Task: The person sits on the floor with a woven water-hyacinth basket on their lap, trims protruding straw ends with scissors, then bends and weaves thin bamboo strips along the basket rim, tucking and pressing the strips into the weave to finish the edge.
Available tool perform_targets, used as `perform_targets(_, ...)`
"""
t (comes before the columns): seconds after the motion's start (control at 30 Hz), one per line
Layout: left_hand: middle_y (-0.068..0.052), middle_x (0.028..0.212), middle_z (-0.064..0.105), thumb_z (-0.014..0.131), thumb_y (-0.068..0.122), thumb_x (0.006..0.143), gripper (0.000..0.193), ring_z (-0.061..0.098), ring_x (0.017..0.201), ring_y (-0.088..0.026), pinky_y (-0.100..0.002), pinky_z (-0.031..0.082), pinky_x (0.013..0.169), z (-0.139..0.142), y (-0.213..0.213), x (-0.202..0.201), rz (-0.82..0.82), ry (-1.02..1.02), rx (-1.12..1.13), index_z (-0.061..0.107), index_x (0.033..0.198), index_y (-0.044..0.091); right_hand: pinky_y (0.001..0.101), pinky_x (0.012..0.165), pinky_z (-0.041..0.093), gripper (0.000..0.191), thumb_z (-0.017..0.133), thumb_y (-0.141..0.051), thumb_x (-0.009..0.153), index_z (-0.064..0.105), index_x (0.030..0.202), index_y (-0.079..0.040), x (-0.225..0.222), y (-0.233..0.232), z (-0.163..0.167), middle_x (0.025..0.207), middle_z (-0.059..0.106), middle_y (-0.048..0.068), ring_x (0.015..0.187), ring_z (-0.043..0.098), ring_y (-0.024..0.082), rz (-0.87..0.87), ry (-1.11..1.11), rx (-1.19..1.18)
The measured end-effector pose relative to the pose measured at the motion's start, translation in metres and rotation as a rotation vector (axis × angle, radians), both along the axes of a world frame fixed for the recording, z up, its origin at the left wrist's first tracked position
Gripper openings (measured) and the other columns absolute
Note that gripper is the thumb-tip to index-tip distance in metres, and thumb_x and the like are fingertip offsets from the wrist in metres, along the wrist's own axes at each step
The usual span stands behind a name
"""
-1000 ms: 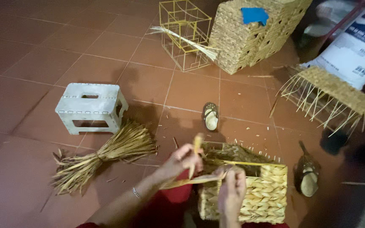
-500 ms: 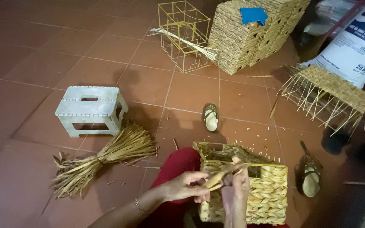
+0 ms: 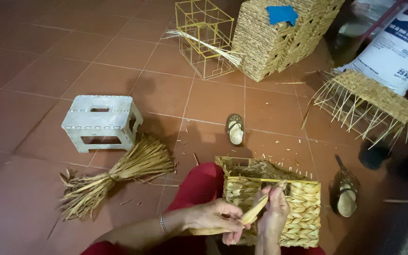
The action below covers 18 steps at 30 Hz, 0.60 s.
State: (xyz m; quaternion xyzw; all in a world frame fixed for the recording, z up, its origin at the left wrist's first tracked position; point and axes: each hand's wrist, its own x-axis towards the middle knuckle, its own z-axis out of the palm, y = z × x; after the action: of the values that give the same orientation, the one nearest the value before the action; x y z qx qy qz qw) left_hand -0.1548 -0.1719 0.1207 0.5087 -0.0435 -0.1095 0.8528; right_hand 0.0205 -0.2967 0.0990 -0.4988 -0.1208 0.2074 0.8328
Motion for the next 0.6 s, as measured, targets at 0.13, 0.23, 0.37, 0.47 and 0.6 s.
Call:
perform_targets(0.13,-0.008,0.089,0.07,0.059,0.023,0.111,0.031,0.067,0.073,-0.012,-0.026,0.055,0.066,-0.003,0.0,-0.01,-0.053,0.039,0.168,0.063,0.127,-0.004,0.0288,0.058,0.052,0.04,0.05,-0.039,0.113,0.058,0.089,-0.007,0.016,-0.007,0.014,0.074,0.058,0.002,0.061,0.058,0.013,-0.189,-0.073,0.022)
perform_targets(0.23,-0.005,0.089,0.069,0.06,0.025,0.113,0.032,0.064,0.076,-0.01,-0.024,0.052,0.068,-0.013,-0.007,-0.022,-0.001,0.006,0.232,0.067,0.126,-0.004,0.0295,0.059,0.049,0.036,0.054,-0.036,0.116,0.059,0.094,-0.008,0.043,-0.017,0.021,0.079,0.058,0.002,0.064,0.056,0.012,-0.259,-0.127,0.107)
perform_targets(0.37,0.0,0.091,0.066,0.061,0.024,0.115,0.031,0.061,0.083,-0.006,-0.022,0.05,0.073,-0.021,-0.008,-0.044,-0.031,-0.077,0.335,0.07,0.126,-0.004,0.0294,0.06,0.043,0.028,0.056,-0.035,0.12,0.062,0.11,-0.01,0.085,-0.043,0.029,0.089,0.061,0.002,0.069,0.053,0.013,-0.392,-0.206,0.125)
perform_targets(0.47,0.003,0.087,0.066,0.059,0.025,0.111,0.029,0.062,0.077,-0.005,-0.021,0.051,0.07,-0.02,-0.006,-0.053,-0.056,0.035,0.238,0.068,0.125,0.002,0.03,0.079,0.048,0.032,0.052,-0.031,0.121,0.064,0.118,-0.001,0.109,-0.055,0.023,0.099,0.063,0.006,0.087,0.058,0.015,-0.411,-0.436,0.082)
perform_targets(0.6,0.003,0.082,0.067,0.06,0.026,0.109,0.026,0.062,0.071,-0.005,-0.022,0.051,0.066,-0.016,-0.003,-0.066,-0.108,0.167,0.241,0.069,0.118,0.004,0.0349,0.085,0.055,0.035,0.048,-0.03,0.12,0.06,0.113,0.001,0.145,-0.078,0.01,0.099,0.063,0.006,0.091,0.063,0.018,-0.479,-0.381,0.1)
